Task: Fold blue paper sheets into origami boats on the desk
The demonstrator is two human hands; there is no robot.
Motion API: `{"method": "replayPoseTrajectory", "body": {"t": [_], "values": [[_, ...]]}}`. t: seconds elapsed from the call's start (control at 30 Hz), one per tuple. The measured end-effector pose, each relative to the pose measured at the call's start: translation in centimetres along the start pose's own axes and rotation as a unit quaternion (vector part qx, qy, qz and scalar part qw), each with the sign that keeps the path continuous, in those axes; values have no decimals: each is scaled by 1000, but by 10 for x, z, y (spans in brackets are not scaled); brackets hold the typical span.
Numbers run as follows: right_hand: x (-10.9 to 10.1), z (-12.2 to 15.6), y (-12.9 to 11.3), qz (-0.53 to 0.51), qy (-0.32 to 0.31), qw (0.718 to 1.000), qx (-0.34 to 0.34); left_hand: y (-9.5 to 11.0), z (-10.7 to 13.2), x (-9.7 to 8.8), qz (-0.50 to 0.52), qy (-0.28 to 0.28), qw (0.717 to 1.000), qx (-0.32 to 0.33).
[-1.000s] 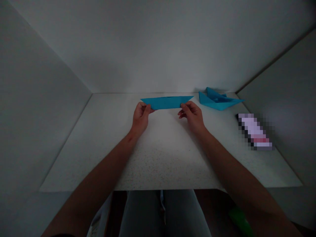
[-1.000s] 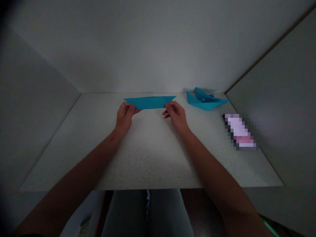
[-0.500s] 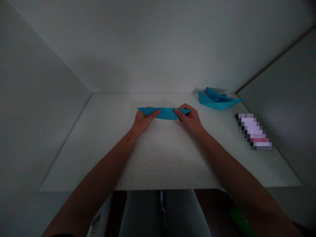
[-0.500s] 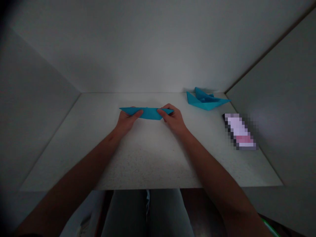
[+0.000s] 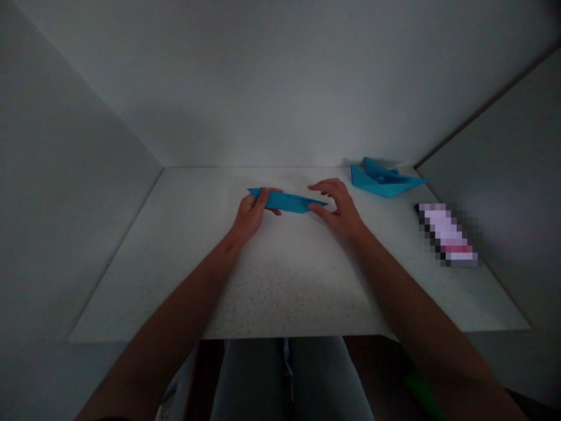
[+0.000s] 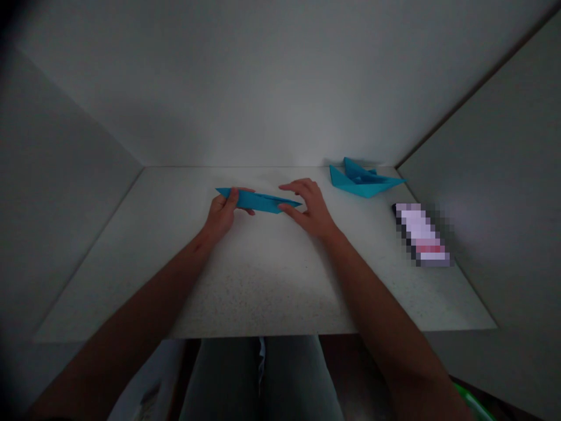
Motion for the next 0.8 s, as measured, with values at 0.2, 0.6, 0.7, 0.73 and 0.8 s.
{"method": "replayPoseTrajectory", "body": {"t": [0.2,0.6,0.7,0.73,0.8], "values": [[15,5,3,58,-111,990,-64,3,2,7,13,-35,999,-4],[-40,1,39,235,-112,961,96,14,-4,-36,-18,123,985,116],[-79,11,70,267,-39,947,176,13,-3,-34,-23,114,987,112],[-89,16,81,273,-23,940,203,12,-3,-33,-25,108,988,107],[-107,27,101,289,5,923,254,11,-2,-31,-29,100,989,102]]}}
Point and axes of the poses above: each hand's wrist, its own z-axis away from the middle knuckle, its own x-axis out of the palm, y = z × x, the point moved 6 cm from there along -z, towards the middle knuckle, and after that the axes turned 10 degrees about z, right-handed, at the moved point
